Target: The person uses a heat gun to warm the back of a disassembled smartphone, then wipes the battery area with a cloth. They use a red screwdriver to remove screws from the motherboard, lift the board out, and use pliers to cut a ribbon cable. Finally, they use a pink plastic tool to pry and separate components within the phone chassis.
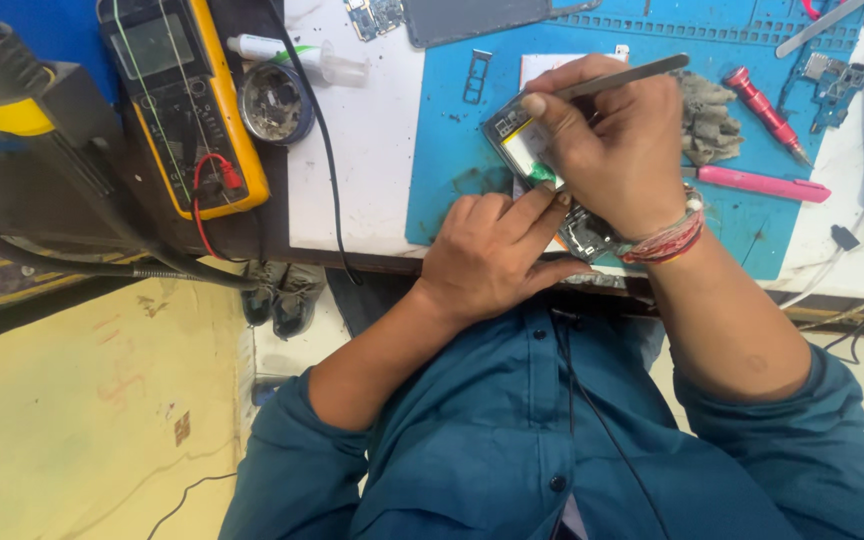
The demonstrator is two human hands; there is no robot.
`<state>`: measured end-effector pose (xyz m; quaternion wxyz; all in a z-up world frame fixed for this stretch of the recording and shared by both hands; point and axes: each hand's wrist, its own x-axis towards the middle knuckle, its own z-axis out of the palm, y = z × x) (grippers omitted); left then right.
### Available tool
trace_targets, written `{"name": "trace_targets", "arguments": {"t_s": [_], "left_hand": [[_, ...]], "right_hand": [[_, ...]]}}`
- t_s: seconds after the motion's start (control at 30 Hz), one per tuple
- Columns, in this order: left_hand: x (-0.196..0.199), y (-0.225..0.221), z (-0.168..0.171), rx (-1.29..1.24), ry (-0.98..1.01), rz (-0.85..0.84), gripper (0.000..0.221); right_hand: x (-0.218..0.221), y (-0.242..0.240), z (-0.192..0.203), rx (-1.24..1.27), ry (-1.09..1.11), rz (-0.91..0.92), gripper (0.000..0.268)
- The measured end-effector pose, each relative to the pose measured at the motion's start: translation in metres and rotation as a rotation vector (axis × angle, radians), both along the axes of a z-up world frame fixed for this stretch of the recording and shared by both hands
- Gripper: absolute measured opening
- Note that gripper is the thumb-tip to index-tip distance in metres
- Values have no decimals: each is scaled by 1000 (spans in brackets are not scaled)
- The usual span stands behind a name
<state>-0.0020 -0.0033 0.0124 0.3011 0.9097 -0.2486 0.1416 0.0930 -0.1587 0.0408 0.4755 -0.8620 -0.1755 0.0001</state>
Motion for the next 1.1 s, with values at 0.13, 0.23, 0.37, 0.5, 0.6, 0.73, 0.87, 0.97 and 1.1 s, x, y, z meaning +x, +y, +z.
{"name": "trace_targets", "arguments": {"t_s": [0.13,0.23,0.37,0.5,0.6,0.73,0.87,0.97,1.1], "left_hand": [[-1,0,-1,18,-7,1,59],[-1,-1,-1,25,-15,6,61],[0,-2,-1,26,-15,17,62],[-2,-1,-1,22,-23,23,61],[-1,-1,-2,23,-13,23,62],[-1,-1,-2,14,-8,23,62],[-1,-1,-2,18,-8,21,64],[-2,-1,-2,19,-7,22,64],[-1,-1,-3,25,-10,22,63]], "right_hand": [[3,-14,-1,-60,-153,-68,3],[7,-21,3,-157,-333,-65,6],[0,-23,12,-224,-382,-51,5],[-8,-28,30,-350,-377,-57,11],[-19,-36,38,-375,-362,-39,10],[-33,-48,44,-364,-288,-34,8],[-46,-56,51,-404,-266,-50,11],[-54,-59,57,-432,-236,-55,11],[-60,-63,64,-489,-138,-100,10]]}}
